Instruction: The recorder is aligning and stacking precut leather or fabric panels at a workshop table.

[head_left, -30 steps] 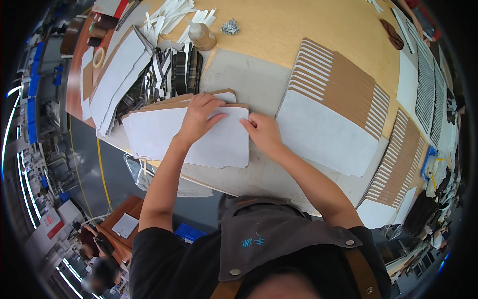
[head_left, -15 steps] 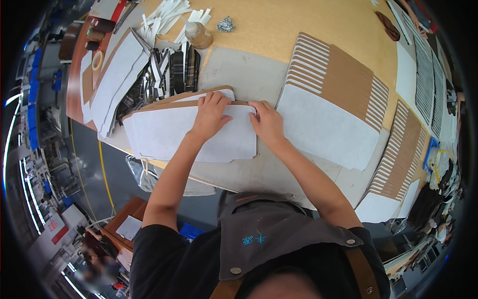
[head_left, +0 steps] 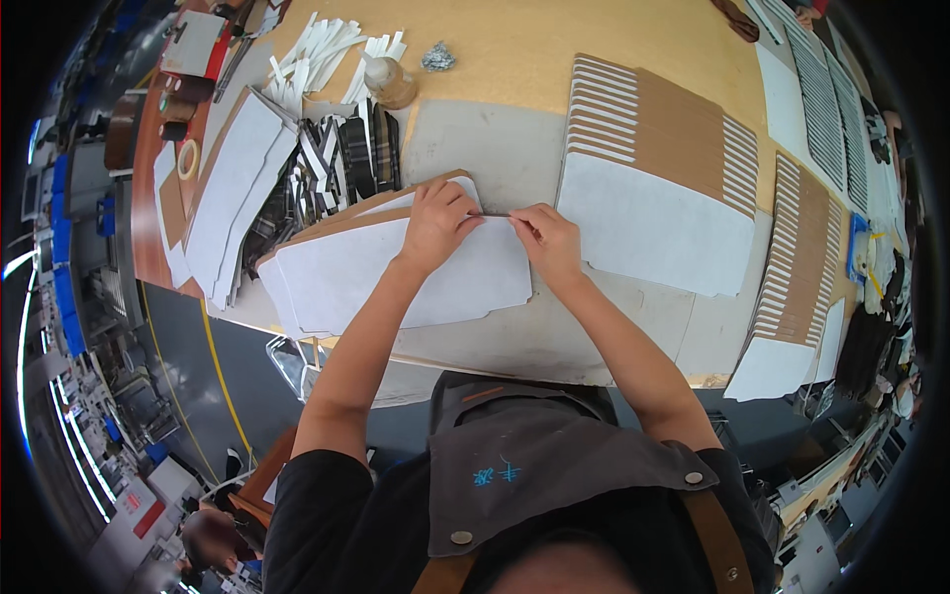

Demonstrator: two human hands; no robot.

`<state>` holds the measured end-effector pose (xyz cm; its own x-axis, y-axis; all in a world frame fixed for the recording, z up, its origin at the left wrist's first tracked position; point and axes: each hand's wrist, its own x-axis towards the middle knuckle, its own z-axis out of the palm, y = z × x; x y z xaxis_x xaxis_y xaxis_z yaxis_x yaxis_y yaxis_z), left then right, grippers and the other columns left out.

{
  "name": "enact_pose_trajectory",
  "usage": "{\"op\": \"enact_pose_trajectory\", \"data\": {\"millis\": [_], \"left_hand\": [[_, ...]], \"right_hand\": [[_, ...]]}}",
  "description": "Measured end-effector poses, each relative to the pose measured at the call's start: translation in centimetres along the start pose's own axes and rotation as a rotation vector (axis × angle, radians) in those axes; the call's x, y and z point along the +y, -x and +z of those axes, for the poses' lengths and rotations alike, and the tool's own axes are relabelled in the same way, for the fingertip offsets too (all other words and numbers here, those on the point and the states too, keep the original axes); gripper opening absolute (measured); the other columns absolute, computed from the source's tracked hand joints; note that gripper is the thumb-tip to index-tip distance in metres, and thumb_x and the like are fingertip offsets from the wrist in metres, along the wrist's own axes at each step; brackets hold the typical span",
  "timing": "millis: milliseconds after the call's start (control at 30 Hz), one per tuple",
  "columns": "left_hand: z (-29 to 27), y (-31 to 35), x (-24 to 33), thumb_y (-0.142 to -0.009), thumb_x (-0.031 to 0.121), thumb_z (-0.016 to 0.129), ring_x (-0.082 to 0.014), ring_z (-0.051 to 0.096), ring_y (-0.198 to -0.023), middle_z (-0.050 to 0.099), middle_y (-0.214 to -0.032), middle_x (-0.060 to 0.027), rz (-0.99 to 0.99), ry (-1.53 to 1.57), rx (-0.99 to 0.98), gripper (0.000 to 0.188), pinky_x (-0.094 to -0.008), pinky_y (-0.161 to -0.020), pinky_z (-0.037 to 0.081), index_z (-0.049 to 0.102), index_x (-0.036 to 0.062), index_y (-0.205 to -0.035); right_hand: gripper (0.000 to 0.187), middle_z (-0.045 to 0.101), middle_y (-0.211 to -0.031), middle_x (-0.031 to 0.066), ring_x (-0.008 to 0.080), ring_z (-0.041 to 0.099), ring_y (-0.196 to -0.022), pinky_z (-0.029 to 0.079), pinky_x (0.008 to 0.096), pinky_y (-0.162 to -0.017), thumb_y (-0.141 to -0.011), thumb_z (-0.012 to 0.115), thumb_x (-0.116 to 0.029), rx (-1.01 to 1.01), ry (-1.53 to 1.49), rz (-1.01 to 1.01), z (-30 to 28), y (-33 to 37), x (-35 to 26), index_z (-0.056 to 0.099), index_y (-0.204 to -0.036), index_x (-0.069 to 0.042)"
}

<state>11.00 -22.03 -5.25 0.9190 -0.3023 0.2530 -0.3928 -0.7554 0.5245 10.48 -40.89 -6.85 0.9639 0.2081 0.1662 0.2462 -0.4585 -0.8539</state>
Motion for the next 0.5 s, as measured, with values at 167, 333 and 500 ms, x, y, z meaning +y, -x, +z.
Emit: {"op": "enact_pose_trajectory", "data": {"millis": [167, 333, 500], "left_hand": [[0.7, 0.0, -1.4, -0.065, 0.011, 0.068, -0.0224, 0.049, -0.077, 0.054, -0.07, -0.0031, 0.009, 0.109, -0.141, 0.011, -0.0343, -0.072, 0.038, 0.06, 0.0058, -0.07], [0.8, 0.1, -2.0, -0.064, 0.008, 0.069, -0.0241, 0.05, -0.083, 0.057, -0.079, -0.0042, 0.027, 0.171, -0.071, 0.018, -0.0349, -0.076, 0.039, 0.062, 0.0063, -0.08], [-0.1, 0.0, -1.5, -0.063, 0.005, 0.069, -0.0255, 0.049, -0.092, 0.057, -0.092, -0.0046, 0.124, 0.161, -0.068, 0.035, -0.0376, -0.083, 0.038, 0.061, 0.008, -0.097]], "right_hand": [[0.017, 0.058, -0.075, 0.0062, 0.0155, 0.059, -0.061, 0.048, 0.0258, -0.054, -0.071, 0.067, -0.005, 0.071, -0.012, 0.182, 0.3, 0.1, -1.1, 0.058, -0.085, -0.004], [0.02, 0.058, -0.079, 0.008, 0.016, 0.059, -0.063, 0.048, 0.0257, -0.056, -0.07, 0.068, -0.005, 0.124, -0.052, 0.315, 1.4, 0.6, -1.1, 0.055, -0.084, -0.003], [0.024, 0.057, -0.081, 0.0091, 0.017, 0.058, -0.067, 0.049, 0.027, -0.061, -0.069, 0.068, -0.004, 0.162, -0.245, 0.379, 2.6, 1.4, -0.8, 0.054, -0.088, -0.001]]}}
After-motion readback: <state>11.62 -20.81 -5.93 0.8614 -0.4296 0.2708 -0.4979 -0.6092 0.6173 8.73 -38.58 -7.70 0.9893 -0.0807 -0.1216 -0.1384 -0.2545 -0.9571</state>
